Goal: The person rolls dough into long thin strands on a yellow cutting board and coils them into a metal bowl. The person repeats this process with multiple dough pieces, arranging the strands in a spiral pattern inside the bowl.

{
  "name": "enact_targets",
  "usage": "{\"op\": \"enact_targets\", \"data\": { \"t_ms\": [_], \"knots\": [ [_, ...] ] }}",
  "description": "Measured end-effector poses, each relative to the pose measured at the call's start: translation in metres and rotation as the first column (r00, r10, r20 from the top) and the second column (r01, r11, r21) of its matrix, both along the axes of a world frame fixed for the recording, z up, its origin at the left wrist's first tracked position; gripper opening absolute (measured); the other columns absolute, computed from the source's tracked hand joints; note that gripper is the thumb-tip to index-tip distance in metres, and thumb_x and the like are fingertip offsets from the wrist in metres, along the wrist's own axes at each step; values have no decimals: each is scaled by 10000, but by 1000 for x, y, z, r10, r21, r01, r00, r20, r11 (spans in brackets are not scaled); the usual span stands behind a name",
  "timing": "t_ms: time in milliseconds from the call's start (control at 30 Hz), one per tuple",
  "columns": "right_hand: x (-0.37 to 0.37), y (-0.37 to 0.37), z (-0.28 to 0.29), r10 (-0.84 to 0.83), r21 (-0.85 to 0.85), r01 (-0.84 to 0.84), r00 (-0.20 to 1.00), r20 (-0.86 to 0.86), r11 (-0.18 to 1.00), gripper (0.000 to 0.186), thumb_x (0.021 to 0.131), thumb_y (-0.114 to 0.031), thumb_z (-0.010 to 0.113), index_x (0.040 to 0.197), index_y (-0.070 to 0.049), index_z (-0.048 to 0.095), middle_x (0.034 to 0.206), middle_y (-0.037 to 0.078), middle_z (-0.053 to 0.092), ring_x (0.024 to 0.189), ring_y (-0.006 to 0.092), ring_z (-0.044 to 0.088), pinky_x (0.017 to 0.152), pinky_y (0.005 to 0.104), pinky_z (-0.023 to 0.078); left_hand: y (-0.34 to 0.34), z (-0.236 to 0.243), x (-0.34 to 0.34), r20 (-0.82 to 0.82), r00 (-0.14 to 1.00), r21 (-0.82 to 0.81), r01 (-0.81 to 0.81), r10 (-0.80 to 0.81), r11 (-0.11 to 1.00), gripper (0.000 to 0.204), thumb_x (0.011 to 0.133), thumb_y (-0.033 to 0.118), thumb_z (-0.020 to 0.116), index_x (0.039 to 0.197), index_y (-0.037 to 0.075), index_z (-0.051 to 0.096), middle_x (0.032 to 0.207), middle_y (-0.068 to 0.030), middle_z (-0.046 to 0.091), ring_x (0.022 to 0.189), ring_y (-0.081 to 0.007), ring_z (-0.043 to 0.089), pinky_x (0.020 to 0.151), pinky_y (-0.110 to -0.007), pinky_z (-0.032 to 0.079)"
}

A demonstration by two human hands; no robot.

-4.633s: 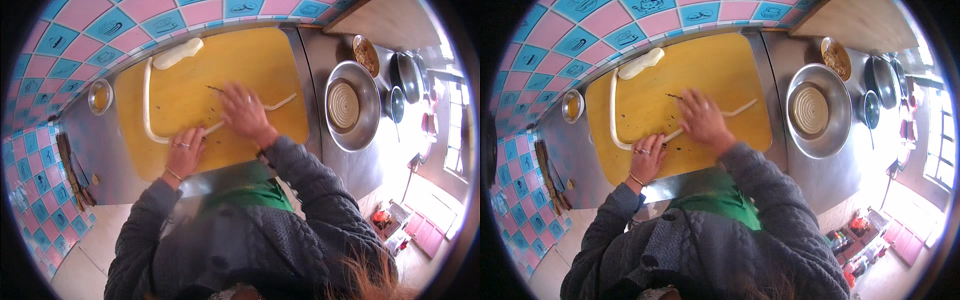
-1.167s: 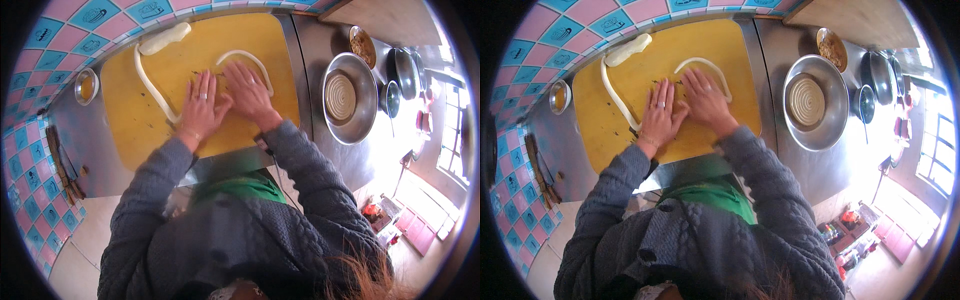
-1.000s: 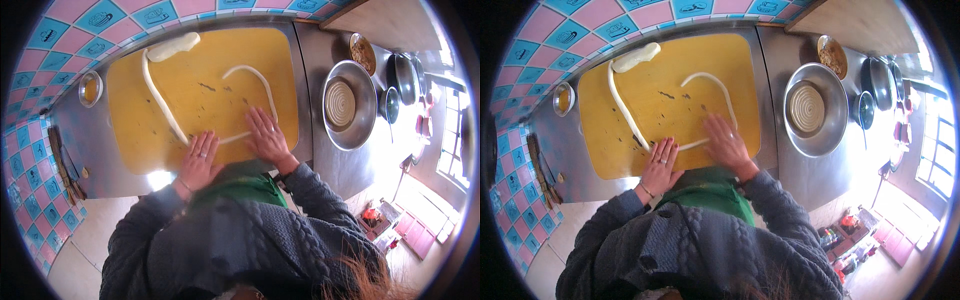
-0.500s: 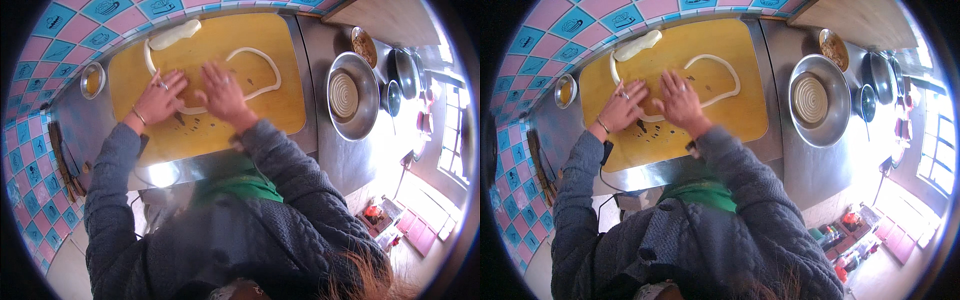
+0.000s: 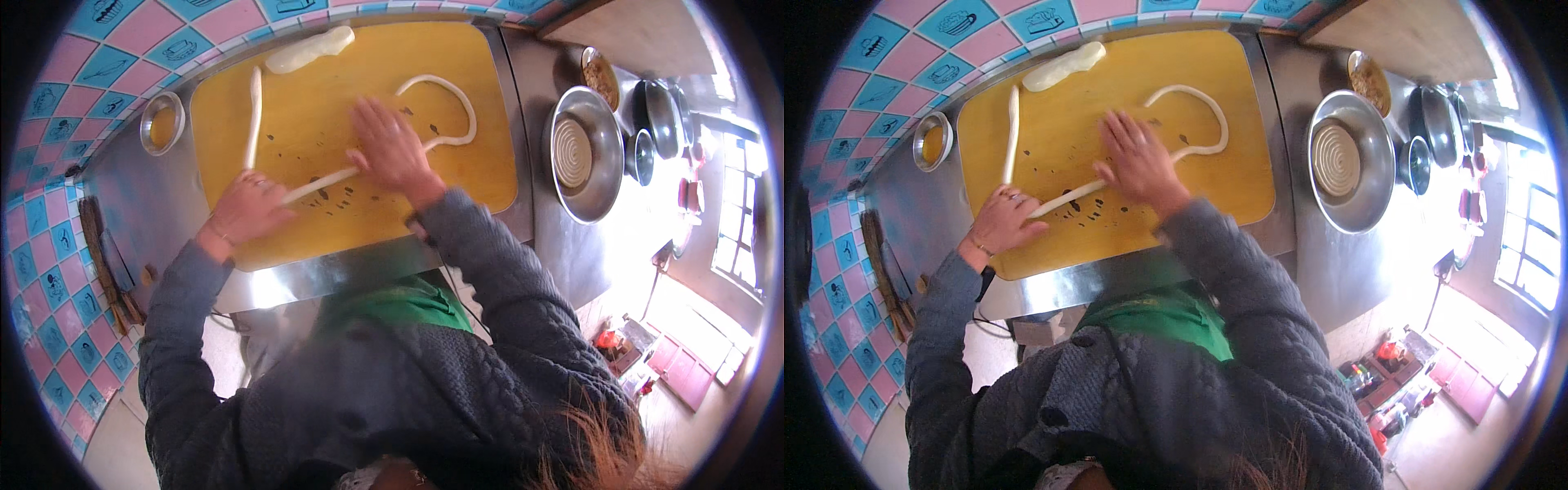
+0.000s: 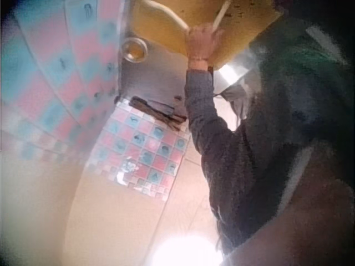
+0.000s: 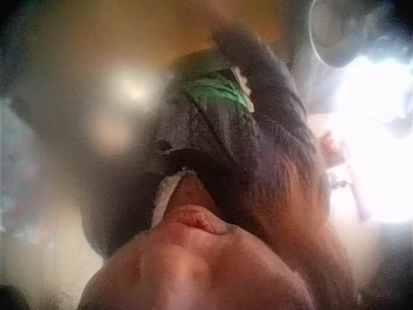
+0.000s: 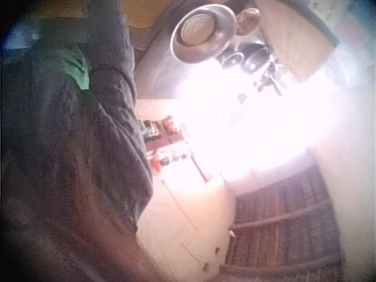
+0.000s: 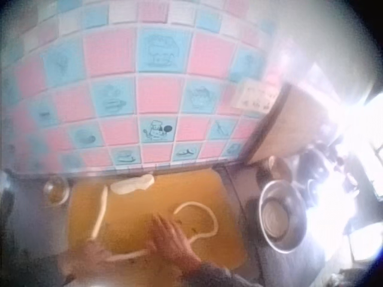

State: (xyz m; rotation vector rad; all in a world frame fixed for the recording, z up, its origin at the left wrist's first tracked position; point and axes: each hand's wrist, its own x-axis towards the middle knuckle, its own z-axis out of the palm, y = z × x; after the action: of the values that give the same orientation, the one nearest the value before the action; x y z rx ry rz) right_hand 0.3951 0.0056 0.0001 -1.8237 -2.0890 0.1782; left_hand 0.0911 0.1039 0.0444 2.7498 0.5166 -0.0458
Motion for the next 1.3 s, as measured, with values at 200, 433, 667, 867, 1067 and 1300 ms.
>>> {"op": "enact_targets", "data": {
  "t_ms": [200, 433, 667, 867, 1067, 1300],
  "knots": [
    [-10, -94, 6, 29, -248, -21, 999, 28, 968, 790, 909, -454, 637, 1532, -33, 397, 1605, 187, 353, 1479, 361, 331, 1199, 503, 294, -22, -7, -74, -109, 986, 99, -112, 123, 989, 203, 891, 299, 696, 982, 124, 645, 890, -93, 645, 966, -315, 609, 959, -445, 460],
    [3, 19, -11, -115, 69, 113, 993, 24, 991, 715, 949, -406, 599, 1526, -35, 397, 1599, 167, 367, 1473, 339, 348, 1203, 497, 293, -9, -20, -84, -2, 945, 207, -319, 327, 925, 206, 830, 215, 751, 963, 98, 646, 996, -91, 608, 1018, -329, 584, 1004, -474, 413],
    [1, -114, 9, -18, -256, 33, 998, 59, 966, 784, 895, -397, 660, 1540, -45, 385, 1621, 163, 340, 1506, 339, 305, 1220, 503, 264, -21, -42, -114, 88, 941, 162, -337, 326, 928, 267, 814, 180, 770, 1050, 104, 671, 1114, -61, 611, 1190, -282, 565, 1082, -477, 390],
    [-10, 6, -17, -96, -149, 103, 994, 53, 984, 779, 908, -439, 614, 1533, -28, 396, 1633, 170, 316, 1527, 343, 255, 1243, 478, 194, -42, -21, -42, 147, 855, 133, -516, 498, 846, 516, 960, 193, 624, 1423, 3, 499, 1537, -223, 387, 1476, -357, 332, 1184, -532, 291],
    [-88, 6, -17, -61, -61, 45, 956, -288, 997, 706, 945, -426, 489, 1538, -52, 411, 1632, 160, 330, 1535, 334, 246, 1244, 461, 200, -56, -4, 116, 319, 688, -456, -491, 651, 742, 672, 1054, 323, 469, 1564, -58, 253, 1628, -318, 206, 1504, -470, 232, 1231, -546, 183],
    [-83, -38, -13, 200, -61, -200, 980, -14, 978, 668, 916, -389, 504, 1484, -38, 485, 1594, 155, 399, 1501, 336, 322, 1232, 469, 255, -99, -18, 78, 271, 839, -163, -443, 472, 882, 708, 1043, 379, 471, 1571, -38, 250, 1608, -327, 252, 1485, -506, 248, 1225, -571, 177]
  ]
}}
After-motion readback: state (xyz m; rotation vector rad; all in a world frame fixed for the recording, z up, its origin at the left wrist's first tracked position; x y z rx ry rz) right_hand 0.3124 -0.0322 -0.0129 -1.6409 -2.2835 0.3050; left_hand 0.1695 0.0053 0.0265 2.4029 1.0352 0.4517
